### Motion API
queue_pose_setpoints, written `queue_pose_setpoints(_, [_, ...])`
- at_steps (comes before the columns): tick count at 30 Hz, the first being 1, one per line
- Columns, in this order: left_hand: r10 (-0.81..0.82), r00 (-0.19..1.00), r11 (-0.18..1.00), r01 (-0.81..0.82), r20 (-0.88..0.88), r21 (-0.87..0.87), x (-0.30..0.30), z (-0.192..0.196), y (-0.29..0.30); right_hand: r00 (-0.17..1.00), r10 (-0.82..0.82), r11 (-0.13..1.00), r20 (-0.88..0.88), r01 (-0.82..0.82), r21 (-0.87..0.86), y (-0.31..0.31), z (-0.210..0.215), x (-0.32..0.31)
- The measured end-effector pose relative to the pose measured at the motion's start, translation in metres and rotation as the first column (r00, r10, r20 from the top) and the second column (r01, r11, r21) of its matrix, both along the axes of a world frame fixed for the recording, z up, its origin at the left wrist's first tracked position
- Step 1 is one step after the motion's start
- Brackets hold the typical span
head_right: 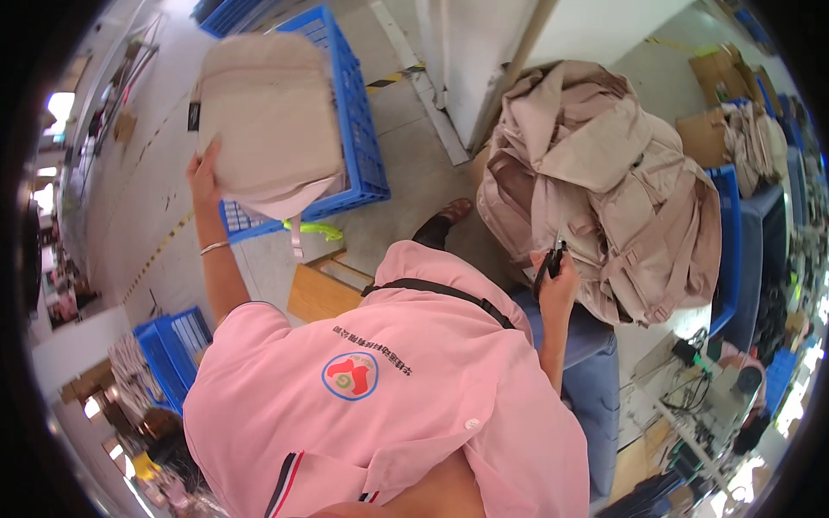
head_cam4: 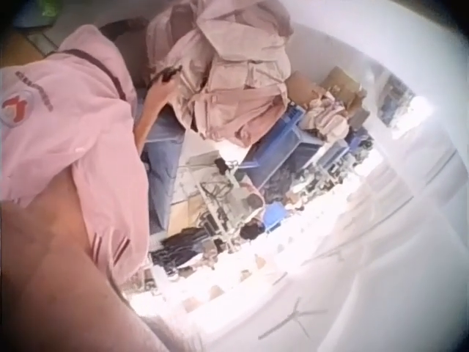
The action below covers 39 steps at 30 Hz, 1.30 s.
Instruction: Trimming loose threads from backpacks using scissors.
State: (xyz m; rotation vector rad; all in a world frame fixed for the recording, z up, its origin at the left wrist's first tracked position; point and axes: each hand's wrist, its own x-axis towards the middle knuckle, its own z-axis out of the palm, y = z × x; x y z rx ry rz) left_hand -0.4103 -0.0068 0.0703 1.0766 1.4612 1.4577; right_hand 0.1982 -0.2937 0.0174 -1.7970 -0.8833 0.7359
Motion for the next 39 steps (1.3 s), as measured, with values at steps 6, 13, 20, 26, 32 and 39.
queue_pose_setpoints(6, [-0.217,0.843,0.925,0.016,-0.492,-0.38,-0.083,-0.13,0.052,0.936,0.012,0.967,0.351,0.078,-0.244,-0.003,0.026,0.004])
queue_pose_setpoints(13, [-0.743,0.512,0.667,0.624,-0.431,-0.408,0.293,-0.132,0.042,0.923,-0.186,0.945,0.336,0.262,-0.196,-0.011,0.046,0.009])
queue_pose_setpoints(20, [-0.618,0.262,0.343,0.938,-0.741,0.046,0.544,-0.064,-0.021,0.896,-0.344,0.894,0.282,0.404,-0.193,-0.027,0.05,0.02])
queue_pose_setpoints(26, [-0.329,0.031,0.359,0.928,-0.944,-0.094,0.572,-0.098,-0.008,0.853,-0.458,0.834,0.251,0.51,-0.211,-0.041,0.051,0.02])
queue_pose_setpoints(32, [-0.882,0.441,0.439,0.897,-0.166,0.055,0.549,0.003,0.023,0.846,-0.377,0.886,0.376,0.448,-0.118,-0.045,0.041,0.035])
queue_pose_setpoints(39, [-0.788,0.429,0.583,0.75,0.441,0.313,0.476,0.119,-0.045,0.878,-0.47,0.878,-0.09,0.476,0.058,-0.049,0.032,0.045])
